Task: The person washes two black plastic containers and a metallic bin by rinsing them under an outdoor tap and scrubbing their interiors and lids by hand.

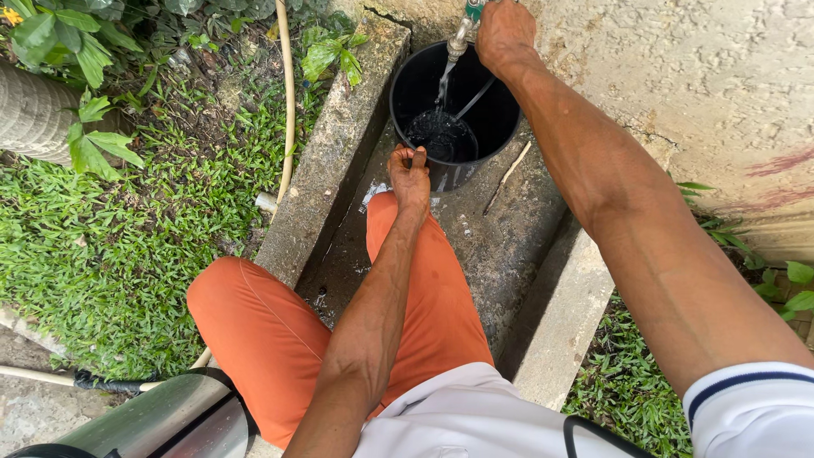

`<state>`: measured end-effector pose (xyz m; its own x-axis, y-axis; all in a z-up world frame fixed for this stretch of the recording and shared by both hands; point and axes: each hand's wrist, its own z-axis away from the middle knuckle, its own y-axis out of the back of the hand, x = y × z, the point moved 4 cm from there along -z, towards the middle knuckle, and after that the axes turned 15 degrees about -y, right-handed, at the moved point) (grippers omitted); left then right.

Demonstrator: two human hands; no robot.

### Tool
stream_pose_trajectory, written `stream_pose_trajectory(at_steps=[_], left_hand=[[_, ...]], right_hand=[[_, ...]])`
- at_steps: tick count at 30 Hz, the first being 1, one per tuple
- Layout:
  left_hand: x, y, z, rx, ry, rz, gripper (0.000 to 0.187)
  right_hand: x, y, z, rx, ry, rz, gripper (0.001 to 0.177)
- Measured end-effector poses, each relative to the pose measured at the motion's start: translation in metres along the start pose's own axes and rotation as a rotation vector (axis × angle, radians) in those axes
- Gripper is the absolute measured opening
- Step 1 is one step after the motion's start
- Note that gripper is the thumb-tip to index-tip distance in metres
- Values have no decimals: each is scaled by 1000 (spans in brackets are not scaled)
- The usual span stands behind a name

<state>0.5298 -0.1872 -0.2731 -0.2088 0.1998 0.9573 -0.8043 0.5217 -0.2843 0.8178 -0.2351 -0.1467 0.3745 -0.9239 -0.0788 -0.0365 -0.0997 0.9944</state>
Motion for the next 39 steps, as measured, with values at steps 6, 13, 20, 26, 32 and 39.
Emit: stream_pose_trajectory(at_steps=[6,13,20,26,32,39], left_hand=[[5,0,1,-13,13,-67,19],[14,-2,3,-7,20,-94,19],[13,-2,2,0,15,-81,19],[10,-2,2,-10,7,-44,20],[9,-2,2,-8,3,-46,20],[8,-2,1,-14,18,-67,16]], right_hand=[[1,7,3,-38,-81,-208,7],[-1,8,3,-34,-86,-177,5],[0,0,-3,-3,-78,-165,7],[0,3,0,-1,-65,-157,8],[-1,6,2,5,-60,-157,7],[2,-4,-3,-16,-75,-156,7]])
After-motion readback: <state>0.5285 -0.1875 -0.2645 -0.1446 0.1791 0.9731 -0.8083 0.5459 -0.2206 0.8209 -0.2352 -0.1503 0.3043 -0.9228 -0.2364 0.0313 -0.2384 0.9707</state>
